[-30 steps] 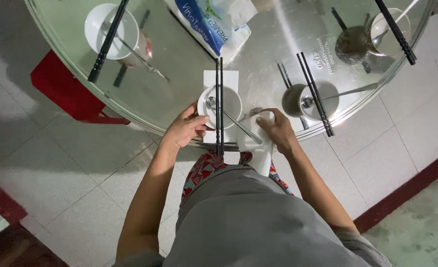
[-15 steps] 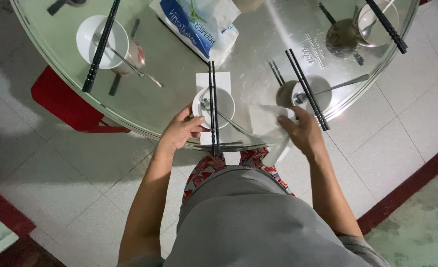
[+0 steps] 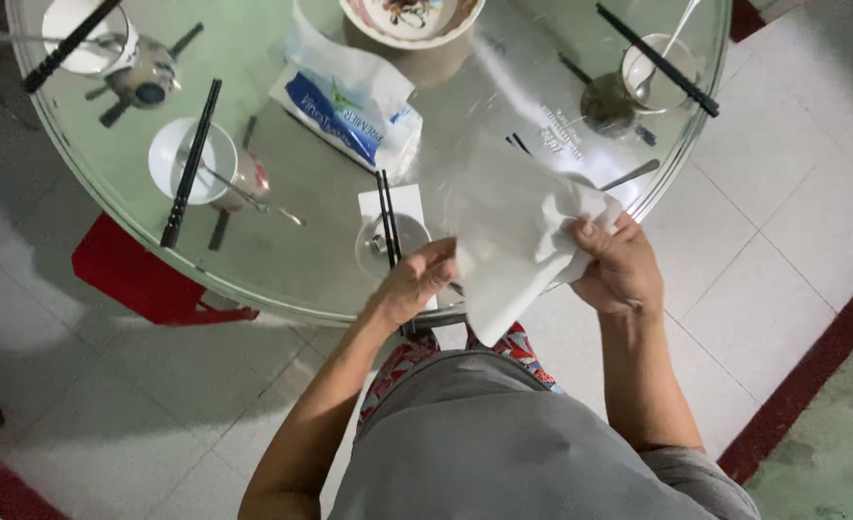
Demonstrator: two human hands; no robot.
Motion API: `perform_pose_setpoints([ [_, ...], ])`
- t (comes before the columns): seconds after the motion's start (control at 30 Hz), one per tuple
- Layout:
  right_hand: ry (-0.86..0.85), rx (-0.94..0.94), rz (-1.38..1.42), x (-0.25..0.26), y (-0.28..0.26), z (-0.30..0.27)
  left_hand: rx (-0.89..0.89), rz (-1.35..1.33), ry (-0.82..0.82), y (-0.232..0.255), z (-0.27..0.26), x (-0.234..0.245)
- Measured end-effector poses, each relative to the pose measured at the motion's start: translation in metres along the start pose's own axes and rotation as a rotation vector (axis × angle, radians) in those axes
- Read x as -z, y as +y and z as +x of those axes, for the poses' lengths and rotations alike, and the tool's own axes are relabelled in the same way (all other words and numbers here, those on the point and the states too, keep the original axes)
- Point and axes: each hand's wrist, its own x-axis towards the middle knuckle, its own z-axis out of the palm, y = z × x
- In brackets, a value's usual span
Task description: Set the dining table with bowls, a ladle, and napkins.
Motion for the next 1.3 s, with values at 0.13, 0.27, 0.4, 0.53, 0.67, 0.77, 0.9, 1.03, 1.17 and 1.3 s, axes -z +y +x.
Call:
perform_pose_setpoints([
  [0.13,0.08,-0.136,0.156,-0.015,-0.003,0.005,0.145,-0.386,-0.12,0.0,0.022,-0.01],
  [0.27,0.16,-0.128,0.102,-0.036,-0.008,-0.002,0.185,-0.542,0.075,0.028,0.022,-0.001],
  [0.4,0.19,-0.129,-0.042,-0.018,0.007,-0.001,0.129,-0.563,0.18,0.06,0.025,0.011],
  [0.53,0.198,-0.078,-0.3,-0.029,0.009,-0.004,-0.01,-0.507,0.187,0.064,0.037,0.028],
  [0.67,0.192,-0.064,-0.243,-0.042,0.007,-0.007,-0.084,-0.414,0.095,0.075,0.041,0.036],
  [0.77,0.19,-0.06,-0.123,-0.037,0.017,0.001,-0.075,-0.33,0.035,0.095,0.021,0.024],
  [0.9,0.172,-0.026,-0.124,-0.037,0.011,-0.003,-0.012,-0.396,0.045,0.03,0.029,0.035],
  [1.03,0.035,0.041,-0.296,-0.027,-0.003,-0.004,-0.078,-0.099,0.097,0.116,0.01,0.037],
  [1.17,-0.21,0.077,-0.574,-0.024,-0.033,-0.005,-0.273,0.203,0.068,0.148,0.024,0.049],
  [1.3,-0.38,0.065,-0.673,-0.026,-0.051,0.003,-0.067,0.396,-0.211,0.157,0.059,0.04],
])
